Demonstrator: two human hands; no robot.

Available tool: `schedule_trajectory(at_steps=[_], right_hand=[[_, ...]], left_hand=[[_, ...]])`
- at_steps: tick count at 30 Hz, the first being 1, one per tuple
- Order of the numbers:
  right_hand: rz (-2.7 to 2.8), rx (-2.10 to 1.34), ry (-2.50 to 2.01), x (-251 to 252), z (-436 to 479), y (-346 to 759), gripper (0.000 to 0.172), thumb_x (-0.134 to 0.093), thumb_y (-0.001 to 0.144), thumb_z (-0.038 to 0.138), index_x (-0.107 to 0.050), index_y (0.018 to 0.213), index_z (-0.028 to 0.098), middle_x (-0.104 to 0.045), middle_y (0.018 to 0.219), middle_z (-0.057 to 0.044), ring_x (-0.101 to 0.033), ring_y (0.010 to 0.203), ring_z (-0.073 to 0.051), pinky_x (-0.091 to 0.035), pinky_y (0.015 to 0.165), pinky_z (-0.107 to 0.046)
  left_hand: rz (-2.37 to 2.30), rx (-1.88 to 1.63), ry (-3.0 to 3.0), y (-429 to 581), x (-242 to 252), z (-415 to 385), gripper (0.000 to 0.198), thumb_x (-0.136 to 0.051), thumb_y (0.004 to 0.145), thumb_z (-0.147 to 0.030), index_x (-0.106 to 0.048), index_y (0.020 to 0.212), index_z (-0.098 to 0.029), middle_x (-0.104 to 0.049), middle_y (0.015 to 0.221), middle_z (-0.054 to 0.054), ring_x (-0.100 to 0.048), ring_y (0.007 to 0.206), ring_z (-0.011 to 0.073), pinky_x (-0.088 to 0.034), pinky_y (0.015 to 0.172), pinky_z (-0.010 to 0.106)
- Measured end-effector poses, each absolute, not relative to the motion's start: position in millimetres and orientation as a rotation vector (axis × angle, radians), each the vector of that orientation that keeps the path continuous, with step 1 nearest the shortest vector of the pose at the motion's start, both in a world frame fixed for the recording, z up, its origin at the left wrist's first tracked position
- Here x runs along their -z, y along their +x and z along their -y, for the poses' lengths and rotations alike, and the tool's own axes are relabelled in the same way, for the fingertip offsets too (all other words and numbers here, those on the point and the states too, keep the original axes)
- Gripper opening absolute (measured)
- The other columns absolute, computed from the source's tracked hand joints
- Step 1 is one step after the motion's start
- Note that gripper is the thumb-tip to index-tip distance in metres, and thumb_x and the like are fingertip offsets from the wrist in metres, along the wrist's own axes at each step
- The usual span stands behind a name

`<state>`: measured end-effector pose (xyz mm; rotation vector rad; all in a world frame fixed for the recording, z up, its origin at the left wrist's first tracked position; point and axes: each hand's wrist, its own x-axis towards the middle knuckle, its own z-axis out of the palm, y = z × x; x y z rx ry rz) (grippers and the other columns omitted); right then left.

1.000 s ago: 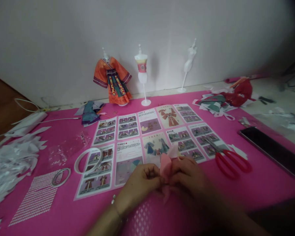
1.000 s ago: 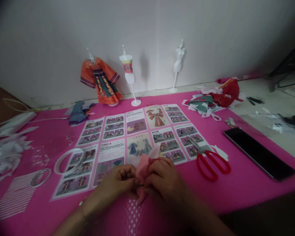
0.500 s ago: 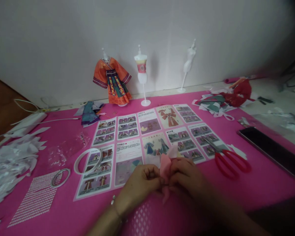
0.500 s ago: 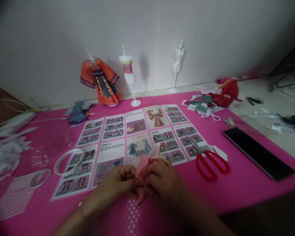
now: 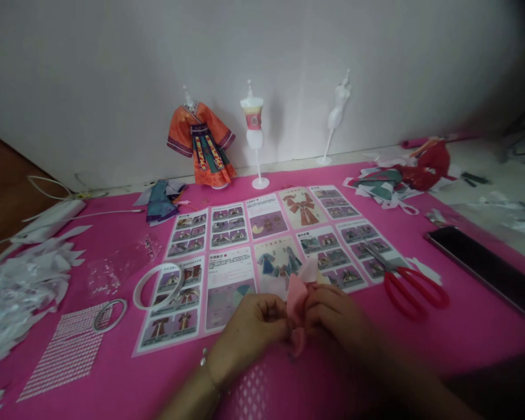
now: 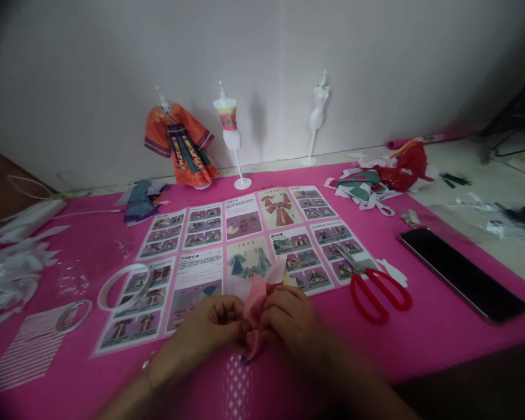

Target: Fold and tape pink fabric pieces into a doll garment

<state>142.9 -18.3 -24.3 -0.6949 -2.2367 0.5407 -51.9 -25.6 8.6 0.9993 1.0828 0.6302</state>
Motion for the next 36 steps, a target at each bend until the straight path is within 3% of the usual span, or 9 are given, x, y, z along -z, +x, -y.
schedule_trajectory(at_steps=[11, 17, 22, 28, 36], right_hand=[[2.215, -0.597, -0.74, 29, 20, 145, 0.02, -0.038, 0.095, 0.019, -0.049, 0.079, 0.022, -0.06, 0.071, 0.004, -0.059, 0.071, -0.012, -0.039, 0.097, -0.037], [2.161, -0.761, -0.78, 25, 22, 146, 0.018, -0.041, 0.092, 0.02, -0.049, 0.076, 0.022, -0.06, 0.073, 0.002, -0.059, 0.074, -0.014, -0.039, 0.097, -0.037], [2.223, -0.817, -0.73, 9, 24, 149, 0.01, -0.048, 0.089, 0.014, -0.054, 0.086, 0.022, -0.062, 0.083, -0.001, -0.058, 0.083, -0.016, -0.038, 0.099, -0.04], [2.294, -0.71, -0.733, 0, 25, 148, 0.01, -0.054, 0.083, 0.011, -0.057, 0.086, 0.02, -0.06, 0.086, -0.003, -0.056, 0.087, -0.018, -0.041, 0.094, -0.04], [2.326, -0.624, -0.641, 21, 18, 146, 0.009, -0.052, 0.088, 0.016, -0.056, 0.082, 0.021, -0.06, 0.083, 0.0, -0.055, 0.082, -0.015, -0.038, 0.095, -0.038]], left_hand=[[-1.027, -0.607, 0.925, -52, -9, 26, 0.011, -0.059, 0.068, -0.012, -0.065, 0.061, -0.015, -0.068, 0.054, -0.002, -0.064, 0.05, 0.0111, -0.05, 0.054, 0.021], [-1.006, -0.605, 0.892, -54, -7, 27, 0.009, -0.061, 0.072, -0.015, -0.065, 0.064, -0.016, -0.069, 0.054, -0.001, -0.066, 0.051, 0.0132, -0.052, 0.055, 0.023], [-1.027, -0.587, 0.904, -53, -7, 27, 0.006, -0.06, 0.071, -0.016, -0.065, 0.067, -0.015, -0.071, 0.057, 0.001, -0.068, 0.054, 0.0156, -0.053, 0.056, 0.025], [-1.117, -0.559, 0.987, -52, -9, 28, 0.005, -0.06, 0.066, -0.015, -0.064, 0.065, -0.013, -0.07, 0.059, 0.001, -0.064, 0.054, 0.0143, -0.051, 0.056, 0.024], [-1.152, -0.545, 1.097, -53, -8, 27, 0.006, -0.059, 0.063, -0.011, -0.064, 0.065, -0.012, -0.064, 0.057, 0.0, -0.057, 0.053, 0.0124, -0.04, 0.051, 0.022]])
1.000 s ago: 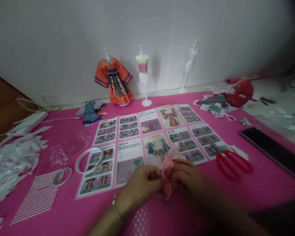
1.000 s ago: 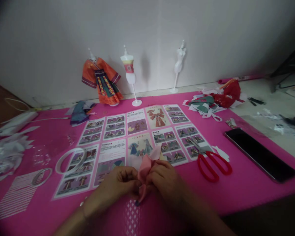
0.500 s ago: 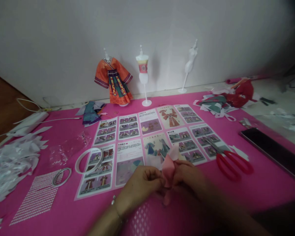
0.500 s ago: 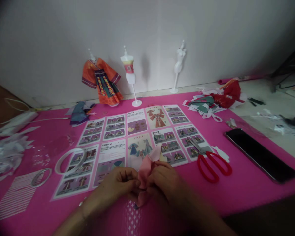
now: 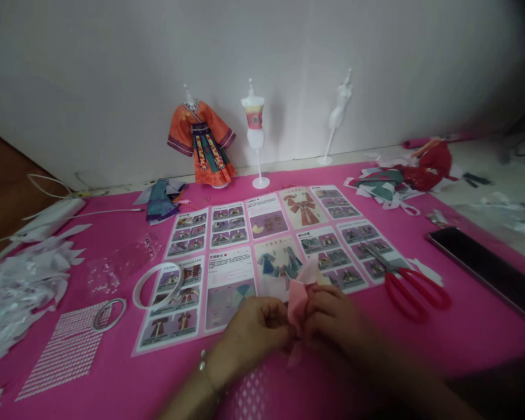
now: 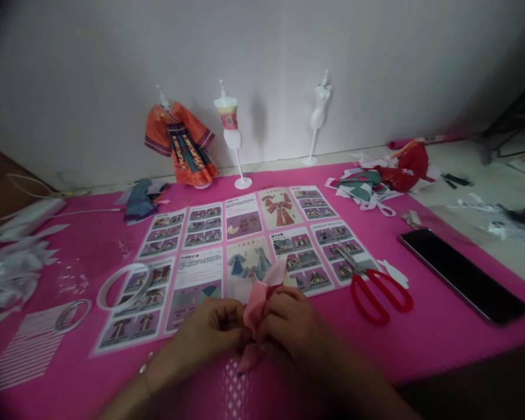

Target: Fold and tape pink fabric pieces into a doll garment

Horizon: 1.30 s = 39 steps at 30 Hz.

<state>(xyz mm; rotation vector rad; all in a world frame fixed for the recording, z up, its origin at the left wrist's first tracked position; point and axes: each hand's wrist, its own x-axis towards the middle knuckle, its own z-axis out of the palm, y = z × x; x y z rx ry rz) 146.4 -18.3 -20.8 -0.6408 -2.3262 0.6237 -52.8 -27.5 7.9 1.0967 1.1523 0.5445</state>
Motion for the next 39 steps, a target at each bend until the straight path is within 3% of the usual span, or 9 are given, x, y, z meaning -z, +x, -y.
schedule_trajectory(at_steps=[10, 19, 26, 29, 33, 37, 39], right_hand=[[2.394, -0.654, -0.65, 28, 15, 149, 0.015, -0.041, 0.094, 0.019, -0.054, 0.086, 0.021, -0.063, 0.085, -0.002, -0.058, 0.083, -0.015, -0.039, 0.091, -0.036], [2.292, -0.743, -0.726, 19, 21, 145, 0.015, -0.043, 0.092, 0.016, -0.05, 0.079, 0.02, -0.059, 0.075, 0.0, -0.054, 0.075, -0.015, -0.041, 0.077, -0.031], [2.228, -0.652, -0.675, 17, 22, 144, 0.012, -0.048, 0.088, 0.012, -0.052, 0.082, 0.02, -0.06, 0.074, 0.001, -0.056, 0.071, -0.013, -0.043, 0.085, -0.035], [2.146, -0.648, -0.754, 9, 26, 147, 0.011, -0.052, 0.086, 0.011, -0.056, 0.086, 0.021, -0.063, 0.083, -0.002, -0.059, 0.082, -0.016, -0.045, 0.089, -0.038], [2.048, -0.612, -0.841, -7, 27, 152, 0.02, -0.049, 0.087, 0.012, -0.059, 0.102, 0.02, -0.061, 0.105, -0.01, -0.057, 0.101, -0.022, -0.049, 0.082, -0.036], [2.283, -0.504, -0.814, -11, 15, 151, 0.044, -0.044, 0.088, 0.011, -0.046, 0.132, 0.018, -0.049, 0.136, -0.013, -0.045, 0.123, -0.025, -0.041, 0.099, -0.044], [2.397, -0.5, -0.759, -11, 7, 147, 0.05, -0.049, 0.087, 0.014, -0.042, 0.136, 0.017, -0.049, 0.138, -0.013, -0.039, 0.129, -0.027, -0.035, 0.104, -0.048]], left_hand=[[-1.251, -0.532, 1.198, -51, -9, 28, 0.009, -0.052, 0.059, -0.009, -0.059, 0.06, -0.014, -0.052, 0.049, -0.006, -0.042, 0.045, 0.0068, -0.026, 0.043, 0.019], [-1.171, -0.574, 1.125, -54, -7, 27, 0.017, -0.05, 0.06, -0.008, -0.065, 0.066, -0.013, -0.061, 0.055, -0.003, -0.051, 0.048, 0.0082, -0.035, 0.047, 0.018], [-1.091, -0.723, 1.024, -50, -11, 28, 0.012, -0.056, 0.061, -0.011, -0.065, 0.069, -0.015, -0.062, 0.06, -0.004, -0.054, 0.052, 0.009, -0.041, 0.05, 0.019], [-1.056, -0.755, 0.992, -50, -13, 28, 0.008, -0.06, 0.064, -0.014, -0.064, 0.071, -0.016, -0.065, 0.066, -0.001, -0.059, 0.06, 0.0128, -0.045, 0.053, 0.022], [-1.048, -0.731, 1.028, -50, -13, 28, 0.006, -0.06, 0.067, -0.015, -0.064, 0.071, -0.015, -0.067, 0.068, 0.001, -0.061, 0.061, 0.0139, -0.046, 0.057, 0.025], [-1.04, -0.782, 1.119, -50, -10, 28, 0.01, -0.056, 0.068, -0.009, -0.061, 0.073, -0.016, -0.067, 0.069, 0.001, -0.061, 0.064, 0.0139, -0.045, 0.061, 0.025], [-1.015, -0.82, 1.155, -49, -8, 28, 0.013, -0.056, 0.068, -0.006, -0.057, 0.076, -0.016, -0.066, 0.069, 0.0, -0.061, 0.065, 0.0137, -0.045, 0.062, 0.025]])
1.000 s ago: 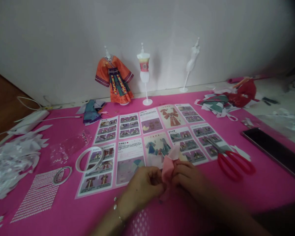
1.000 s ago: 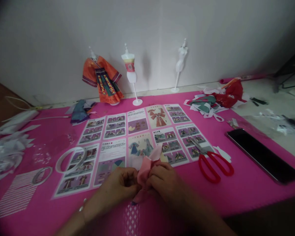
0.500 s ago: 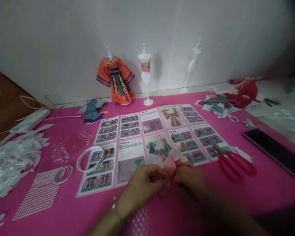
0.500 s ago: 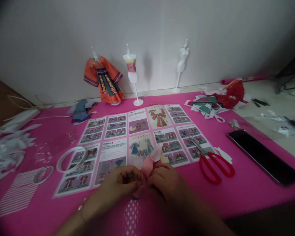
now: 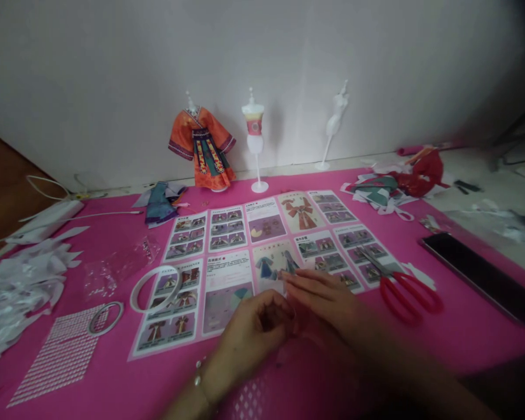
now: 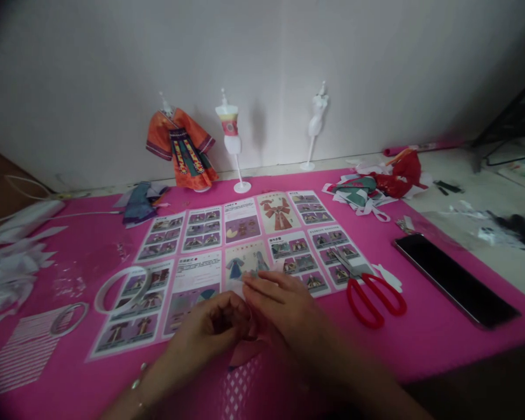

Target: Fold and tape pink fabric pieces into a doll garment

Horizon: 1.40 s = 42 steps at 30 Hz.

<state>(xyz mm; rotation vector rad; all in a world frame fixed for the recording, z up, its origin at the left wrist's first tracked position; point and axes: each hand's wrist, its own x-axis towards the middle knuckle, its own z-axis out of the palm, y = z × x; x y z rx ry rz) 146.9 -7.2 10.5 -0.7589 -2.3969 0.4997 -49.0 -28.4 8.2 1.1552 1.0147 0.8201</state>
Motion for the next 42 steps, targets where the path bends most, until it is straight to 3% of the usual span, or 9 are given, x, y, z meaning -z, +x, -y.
schedule_trajectory(at_steps=[4, 10, 13, 17, 20, 25, 32, 37, 42], right_hand=[[2.491, -0.627, -0.72, -19, -6, 141, 0.036, -0.048, 0.087, 0.012, -0.057, 0.122, 0.019, -0.065, 0.106, -0.009, -0.051, 0.113, -0.024, -0.038, 0.099, -0.044], [2.53, -0.801, -0.749, -33, -25, 145, 0.011, -0.06, 0.087, 0.024, -0.066, 0.081, 0.019, -0.064, 0.084, -0.003, -0.056, 0.086, -0.018, -0.042, 0.083, -0.033], [2.462, -0.894, -0.834, -32, -31, 146, 0.01, -0.056, 0.086, 0.017, -0.065, 0.079, 0.017, -0.064, 0.08, -0.003, -0.058, 0.08, -0.016, -0.042, 0.074, -0.028], [2.288, -1.04, -1.013, -25, -30, 145, 0.012, -0.054, 0.081, 0.011, -0.063, 0.075, 0.016, -0.064, 0.072, 0.0, -0.057, 0.069, -0.014, -0.041, 0.065, -0.025], [2.167, -1.142, -1.083, -17, -28, 145, 0.012, -0.053, 0.081, 0.012, -0.062, 0.074, 0.016, -0.063, 0.069, 0.001, -0.056, 0.064, -0.012, -0.04, 0.061, -0.023], [2.059, -1.274, -1.093, -14, -26, 145, 0.01, -0.054, 0.079, 0.014, -0.064, 0.078, 0.017, -0.064, 0.073, 0.0, -0.057, 0.069, -0.014, -0.042, 0.062, -0.023], [1.994, -1.425, -1.073, -19, -23, 140, 0.008, -0.063, 0.077, 0.024, -0.066, 0.077, 0.017, -0.062, 0.073, 0.0, -0.055, 0.069, -0.014, -0.04, 0.059, -0.023], [1.9, -1.49, -1.134, -14, -23, 137, 0.011, -0.061, 0.075, 0.025, -0.06, 0.069, 0.016, -0.049, 0.062, 0.004, -0.044, 0.06, -0.011, -0.032, 0.053, -0.022], [1.853, -1.509, -1.158, -10, -21, 133, 0.018, -0.058, 0.078, 0.028, -0.054, 0.065, 0.017, -0.045, 0.057, 0.005, -0.039, 0.055, -0.01, -0.028, 0.05, -0.022]], left_hand=[[-1.0, -0.851, 1.151, -49, -6, 27, 0.015, -0.06, 0.07, -0.007, -0.052, 0.076, -0.018, -0.065, 0.066, -0.002, -0.061, 0.063, 0.0127, -0.045, 0.061, 0.024], [-1.105, -0.835, 1.126, -58, -11, 23, 0.016, -0.065, 0.078, -0.024, -0.054, 0.088, -0.017, -0.066, 0.07, -0.001, -0.061, 0.065, 0.0134, -0.041, 0.057, 0.022], [-1.122, -0.804, 1.166, -64, -17, 22, 0.022, -0.062, 0.082, -0.034, -0.06, 0.094, -0.015, -0.064, 0.072, 0.0, -0.058, 0.066, 0.0132, -0.04, 0.059, 0.023], [-1.148, -0.674, 1.241, -68, -22, 22, 0.029, -0.073, 0.07, -0.023, -0.063, 0.097, -0.016, -0.063, 0.076, -0.001, -0.057, 0.071, 0.0145, -0.039, 0.063, 0.023], [-1.178, -0.592, 1.321, -67, -22, 23, 0.012, -0.068, 0.069, -0.016, -0.064, 0.081, -0.016, -0.061, 0.072, -0.003, -0.053, 0.067, 0.0133, -0.036, 0.06, 0.023], [-1.269, -0.721, 1.353, -64, -22, 21, 0.012, -0.065, 0.071, -0.022, -0.058, 0.063, -0.015, -0.052, 0.065, -0.003, -0.047, 0.064, 0.0128, -0.033, 0.057, 0.023], [-1.152, -0.828, 1.053, -63, -20, 24, 0.023, -0.066, 0.074, -0.032, -0.048, 0.069, -0.019, -0.053, 0.055, -0.005, -0.047, 0.044, 0.0082, -0.031, 0.044, 0.019], [-1.066, -0.809, 0.972, -60, -20, 23, 0.021, -0.067, 0.074, -0.032, -0.052, 0.073, -0.017, -0.066, 0.052, 0.001, -0.062, 0.046, 0.0145, -0.043, 0.048, 0.021], [-1.109, -0.824, 0.955, -58, -20, 21, 0.02, -0.073, 0.067, -0.028, -0.06, 0.067, -0.014, -0.067, 0.052, 0.001, -0.063, 0.048, 0.013, -0.048, 0.052, 0.021]])
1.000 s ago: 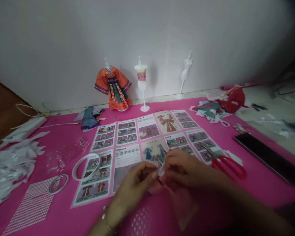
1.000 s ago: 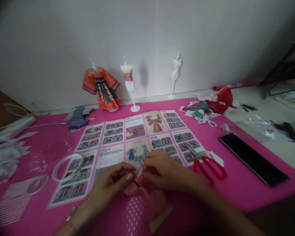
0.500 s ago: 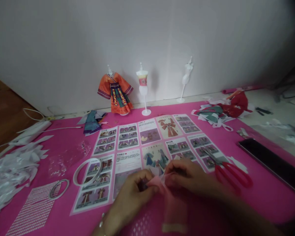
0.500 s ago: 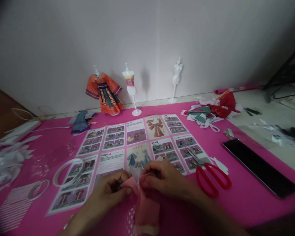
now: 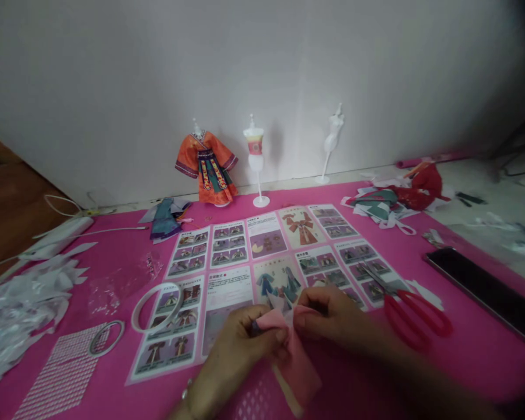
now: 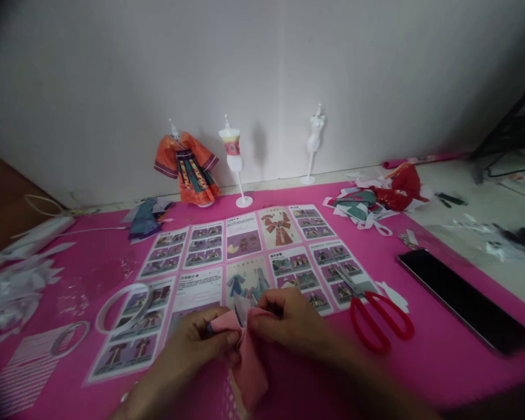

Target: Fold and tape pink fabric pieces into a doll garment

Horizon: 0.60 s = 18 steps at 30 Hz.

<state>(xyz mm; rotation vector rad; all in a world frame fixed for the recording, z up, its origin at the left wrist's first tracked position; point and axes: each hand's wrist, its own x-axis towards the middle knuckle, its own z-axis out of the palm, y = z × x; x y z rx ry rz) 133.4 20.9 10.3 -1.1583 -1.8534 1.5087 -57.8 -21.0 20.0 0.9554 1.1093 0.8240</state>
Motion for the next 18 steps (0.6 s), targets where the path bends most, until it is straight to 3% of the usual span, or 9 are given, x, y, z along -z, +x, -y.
schedule_trajectory(at_steps=[7, 13, 18], right_hand=[[1.808, -1.418, -1.214, -5, -18, 125, 0.024, -0.056, 0.078, 0.03, -0.047, 0.059, 0.019, -0.042, 0.053, 0.006, -0.038, 0.051, -0.009, -0.026, 0.047, -0.022], [1.695, -1.479, -1.205, -5, -16, 121, 0.016, -0.057, 0.072, 0.023, -0.047, 0.06, 0.019, -0.045, 0.049, 0.007, -0.04, 0.046, -0.008, -0.027, 0.043, -0.019], [1.6, -1.733, -1.043, -8, -17, 124, 0.013, -0.059, 0.077, 0.03, -0.054, 0.073, 0.018, -0.056, 0.053, 0.004, -0.049, 0.045, -0.009, -0.033, 0.043, -0.019]], left_hand=[[-1.133, -0.766, 0.896, -54, -20, 24, 0.024, -0.07, 0.071, -0.034, -0.053, 0.073, -0.017, -0.062, 0.046, -0.002, -0.061, 0.039, 0.015, -0.046, 0.04, 0.02], [-1.119, -0.838, 0.798, -52, -16, 28, 0.025, -0.067, 0.076, -0.036, -0.049, 0.08, -0.02, -0.065, 0.064, -0.002, -0.07, 0.055, 0.0191, -0.054, 0.052, 0.027], [-1.144, -0.852, 0.794, -54, -14, 26, 0.025, -0.068, 0.076, -0.034, -0.048, 0.081, -0.02, -0.061, 0.06, -0.005, -0.07, 0.055, 0.019, -0.055, 0.054, 0.028]])
